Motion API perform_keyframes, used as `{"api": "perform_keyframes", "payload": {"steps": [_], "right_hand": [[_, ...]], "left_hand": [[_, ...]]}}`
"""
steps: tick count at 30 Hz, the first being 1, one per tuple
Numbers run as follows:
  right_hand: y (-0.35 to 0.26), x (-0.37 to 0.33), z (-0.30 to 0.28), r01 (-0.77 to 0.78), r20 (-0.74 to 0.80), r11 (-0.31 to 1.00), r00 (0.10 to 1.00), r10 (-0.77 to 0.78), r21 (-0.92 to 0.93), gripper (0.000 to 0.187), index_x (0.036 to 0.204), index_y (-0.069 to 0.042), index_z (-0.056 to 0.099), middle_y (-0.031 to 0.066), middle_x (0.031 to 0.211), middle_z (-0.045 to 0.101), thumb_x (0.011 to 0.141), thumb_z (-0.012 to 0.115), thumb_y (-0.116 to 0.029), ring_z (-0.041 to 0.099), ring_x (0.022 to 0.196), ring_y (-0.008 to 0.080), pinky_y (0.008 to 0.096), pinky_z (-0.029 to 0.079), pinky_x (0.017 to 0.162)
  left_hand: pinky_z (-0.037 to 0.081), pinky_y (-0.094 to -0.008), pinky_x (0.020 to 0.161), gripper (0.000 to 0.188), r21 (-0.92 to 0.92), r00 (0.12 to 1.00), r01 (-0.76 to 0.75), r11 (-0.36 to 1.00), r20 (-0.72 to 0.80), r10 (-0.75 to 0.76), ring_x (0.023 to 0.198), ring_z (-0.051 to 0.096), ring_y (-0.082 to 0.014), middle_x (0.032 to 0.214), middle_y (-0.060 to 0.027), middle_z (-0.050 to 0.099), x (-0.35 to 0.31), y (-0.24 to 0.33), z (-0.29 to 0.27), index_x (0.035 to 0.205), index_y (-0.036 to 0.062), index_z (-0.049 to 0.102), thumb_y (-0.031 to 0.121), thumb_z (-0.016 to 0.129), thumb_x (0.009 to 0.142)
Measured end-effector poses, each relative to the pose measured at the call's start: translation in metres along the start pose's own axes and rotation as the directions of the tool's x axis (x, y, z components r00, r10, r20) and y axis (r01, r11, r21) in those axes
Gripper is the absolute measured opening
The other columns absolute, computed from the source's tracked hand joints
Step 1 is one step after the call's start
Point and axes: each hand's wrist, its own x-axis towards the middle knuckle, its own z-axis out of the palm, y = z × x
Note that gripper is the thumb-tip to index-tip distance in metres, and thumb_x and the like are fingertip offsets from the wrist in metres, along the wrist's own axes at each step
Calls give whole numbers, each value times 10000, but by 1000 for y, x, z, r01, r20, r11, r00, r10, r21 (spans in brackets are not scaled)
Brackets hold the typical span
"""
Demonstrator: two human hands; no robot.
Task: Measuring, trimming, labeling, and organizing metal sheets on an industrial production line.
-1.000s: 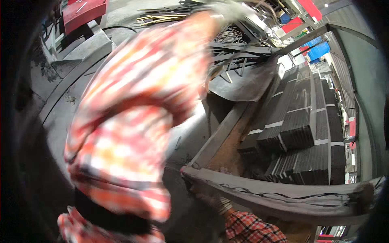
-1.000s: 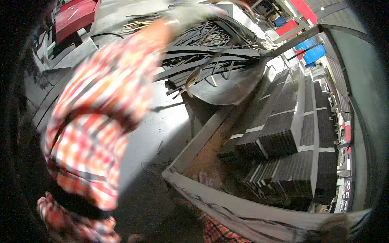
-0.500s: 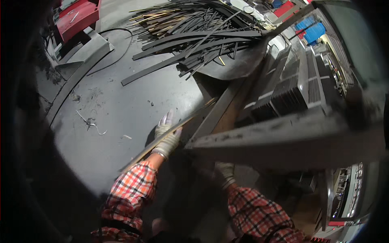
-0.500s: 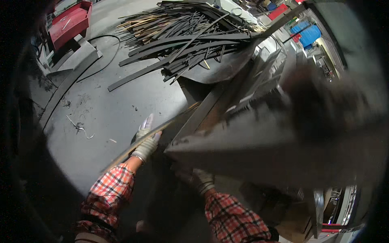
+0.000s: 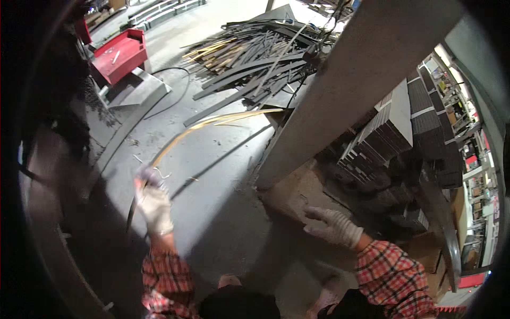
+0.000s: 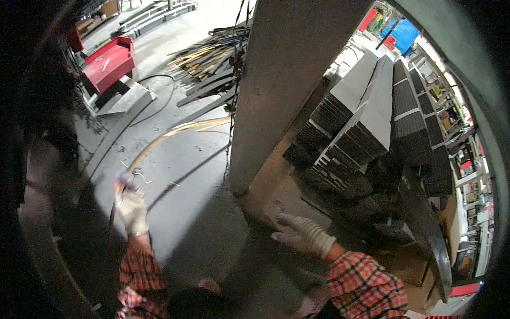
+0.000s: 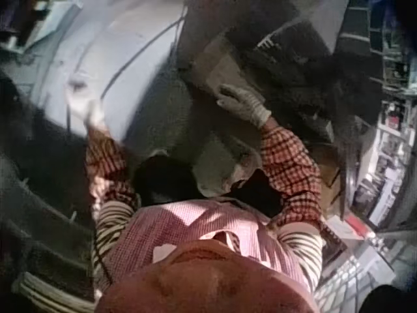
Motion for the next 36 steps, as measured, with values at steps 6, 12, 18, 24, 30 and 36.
{"api": "perform_keyframes", "payload": {"steps": [6, 12, 18, 24, 30, 36], "right_hand": [[8, 4, -15, 76, 77, 977, 995, -62, -199, 670, 1275, 5, 408, 203, 1252, 479, 818, 567, -458, 460, 1168, 318, 381, 369, 983], [25, -21, -29, 99, 137, 944, 989, -58, -314, 675, 1268, -12, 422, 212, 1216, 499, 809, 561, -488, 475, 1127, 349, 374, 384, 947], [52, -70, -49, 85, 145, 964, 988, -49, -251, 796, 1307, 2, 363, 229, 1311, 403, 802, 479, -602, 377, 1229, 346, 388, 310, 1020], [60, -122, -46, -20, 143, 960, 988, 63, -280, 725, 1262, 3, 414, 230, 1200, 497, 808, 514, -553, 471, 1125, 344, 387, 377, 948], [2, -233, -62, 295, -76, 939, 947, -312, -175, 646, 1259, 2, 428, 197, 1205, 511, 832, 542, -469, 492, 1109, 316, 365, 388, 940], [36, -345, -129, 75, -792, 977, 576, -204, -197, 748, 1224, -8, 455, 202, 1156, 527, 685, 697, -465, 493, 1094, 352, 380, 377, 949]], "left_hand": [[500, -293, 836, 310, 4, 983, -153, 988, 100, 152, 980, 596, -180, 1096, -138, 591, -128, 125, -37, 1202, 68, 513, 169, 435, 920], [474, -266, 780, 360, -324, 867, 76, 943, 488, 98, 806, 552, -98, 964, 22, 572, -109, 76, 65, 1290, 121, 425, 139, 425, 930], [434, -295, 875, 289, -319, 591, 388, 865, 806, 32, 888, 568, -121, 984, -10, 570, -5, 30, 142, 1212, 66, 442, 131, 401, 934], [418, -350, 910, 366, 329, 755, 113, 938, 585, -296, 1058, 524, -218, 1136, -133, 565, 125, -158, 225, 1190, 22, 494, 273, 407, 938], [454, -324, 671, 328, 998, 763, -34, 43, 54, -644, 749, 519, -182, 884, -66, 541, 173, -233, 152, 1071, 68, 518, 340, 491, 889], [461, -386, 815, 502, 863, 508, 46, 503, 413, -756, 910, 565, -263, 1014, -131, 584, 105, -190, 211, 1091, 21, 531, 456, 378, 892]]}}
